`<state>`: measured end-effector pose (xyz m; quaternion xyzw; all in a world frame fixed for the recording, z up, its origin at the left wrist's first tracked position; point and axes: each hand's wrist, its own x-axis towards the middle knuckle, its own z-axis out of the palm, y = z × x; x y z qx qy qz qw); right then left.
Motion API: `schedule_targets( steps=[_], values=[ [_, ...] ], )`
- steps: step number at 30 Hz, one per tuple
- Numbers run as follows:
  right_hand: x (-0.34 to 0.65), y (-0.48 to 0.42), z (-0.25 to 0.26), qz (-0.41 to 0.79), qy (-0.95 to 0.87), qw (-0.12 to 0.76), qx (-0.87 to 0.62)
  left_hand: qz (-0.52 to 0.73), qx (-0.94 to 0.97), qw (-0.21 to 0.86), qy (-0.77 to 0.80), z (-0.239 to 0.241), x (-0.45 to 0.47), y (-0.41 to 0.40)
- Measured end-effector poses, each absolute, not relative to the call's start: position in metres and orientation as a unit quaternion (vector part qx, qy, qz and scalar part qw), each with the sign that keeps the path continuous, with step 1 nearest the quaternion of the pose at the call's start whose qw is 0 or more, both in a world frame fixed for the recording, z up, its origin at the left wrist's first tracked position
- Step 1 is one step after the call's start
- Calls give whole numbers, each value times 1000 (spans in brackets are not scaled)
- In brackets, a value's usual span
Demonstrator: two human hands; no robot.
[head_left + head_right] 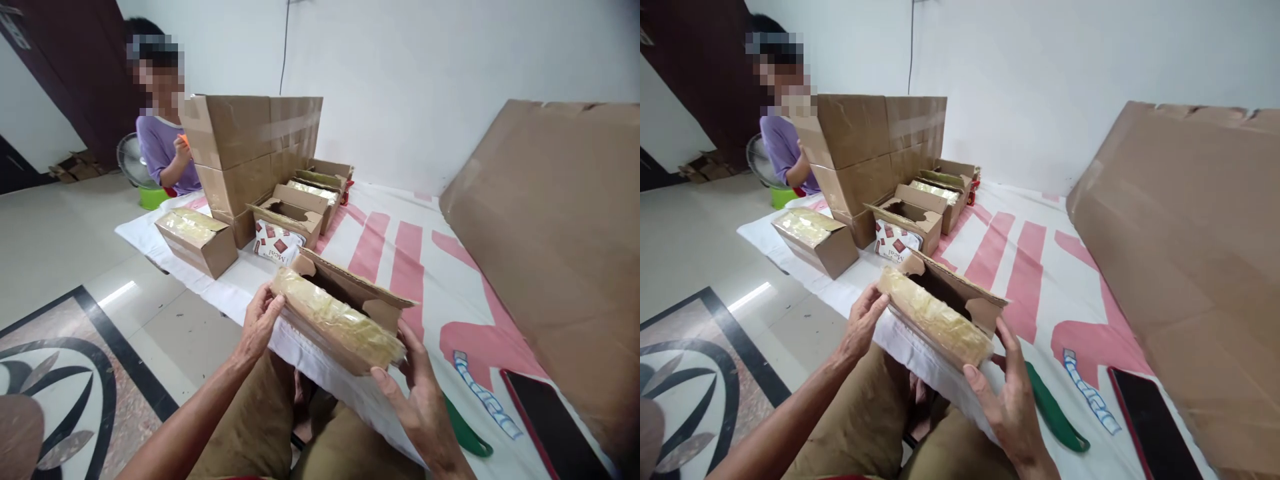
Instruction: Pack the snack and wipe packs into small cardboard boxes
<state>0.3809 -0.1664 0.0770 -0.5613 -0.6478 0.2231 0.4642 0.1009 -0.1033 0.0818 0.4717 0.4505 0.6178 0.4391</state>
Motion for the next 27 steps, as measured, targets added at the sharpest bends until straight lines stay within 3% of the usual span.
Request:
schedule_targets(
  steps=[5, 9, 13, 18, 23, 27],
  values=[
    [311, -95, 96, 281, -681, 473, -483, 679, 439, 317, 496, 85, 41, -74],
    [265, -44, 81, 346, -668, 478, -454, 680, 404, 246, 560, 64, 12, -43],
    [243, -38, 43, 376, -637, 472, -479, 650, 357, 270, 615, 27, 20, -45],
    [231, -41, 14, 388, -624, 466, -493, 643, 408, 317, 566, 0, 48, -51],
    [226, -32, 11, 384, -616, 478, -494, 621, 426, 324, 573, 5, 43, -41],
    [237, -59, 11, 336, -615, 459, -546, 603, 463, 274, 590, 39, 23, -45]
  ],
)
